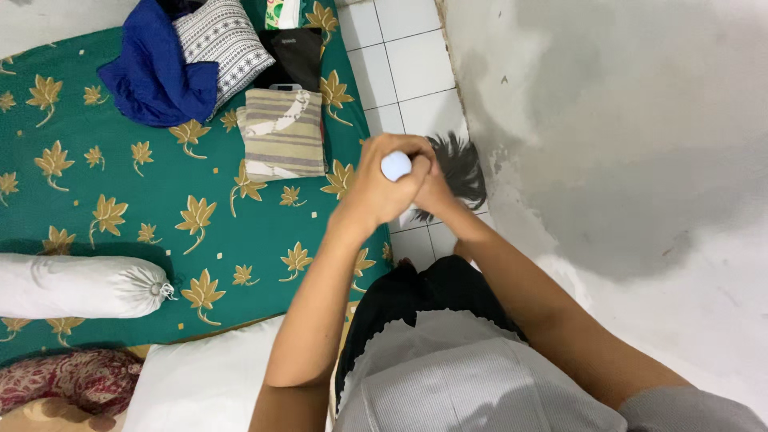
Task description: The person mops the tiled floor using a string mop, moving it back and forth across the room. The person works around a bed and a wooden cabinet, covering the visible floor area.
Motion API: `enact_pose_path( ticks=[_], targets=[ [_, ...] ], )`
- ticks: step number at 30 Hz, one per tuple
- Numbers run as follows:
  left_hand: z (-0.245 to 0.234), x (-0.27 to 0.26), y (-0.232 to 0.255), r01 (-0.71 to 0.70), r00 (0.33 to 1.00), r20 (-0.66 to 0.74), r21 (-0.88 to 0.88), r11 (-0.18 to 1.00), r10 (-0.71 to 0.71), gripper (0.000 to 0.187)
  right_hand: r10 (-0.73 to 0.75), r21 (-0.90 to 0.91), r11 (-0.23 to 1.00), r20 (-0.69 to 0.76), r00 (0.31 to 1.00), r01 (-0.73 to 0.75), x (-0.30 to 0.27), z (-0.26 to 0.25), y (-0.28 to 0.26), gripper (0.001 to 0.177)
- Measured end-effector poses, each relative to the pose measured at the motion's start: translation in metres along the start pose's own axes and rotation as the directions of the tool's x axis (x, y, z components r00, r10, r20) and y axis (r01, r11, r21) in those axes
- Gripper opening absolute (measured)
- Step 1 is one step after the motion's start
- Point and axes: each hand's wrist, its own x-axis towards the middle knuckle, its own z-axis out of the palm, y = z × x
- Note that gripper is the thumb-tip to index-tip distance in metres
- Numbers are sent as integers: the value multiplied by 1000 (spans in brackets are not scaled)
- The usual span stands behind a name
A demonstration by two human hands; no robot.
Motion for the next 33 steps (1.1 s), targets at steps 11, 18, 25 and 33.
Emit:
enact_pose_path(
  ticks=[11,18,25,33],
  targets=[
    [-3,22,32,88,990,108,20,996,-90,19,-9,132,991,65,998,0,-9,30,-48,38],
    [14,11,20,-45,991,118,-130,990,61,16,-116,7,993,83,990,116,-13,-12,-49,39],
    [44,-13,-28,-142,986,58,-229,963,159,12,32,-180,984,200,979,5,-18,-54,32,12],
    [42,-35,-27,-71,996,-61,-153,986,62,15,-34,-3,999,183,983,36,-26,-36,4,22]
  ],
)
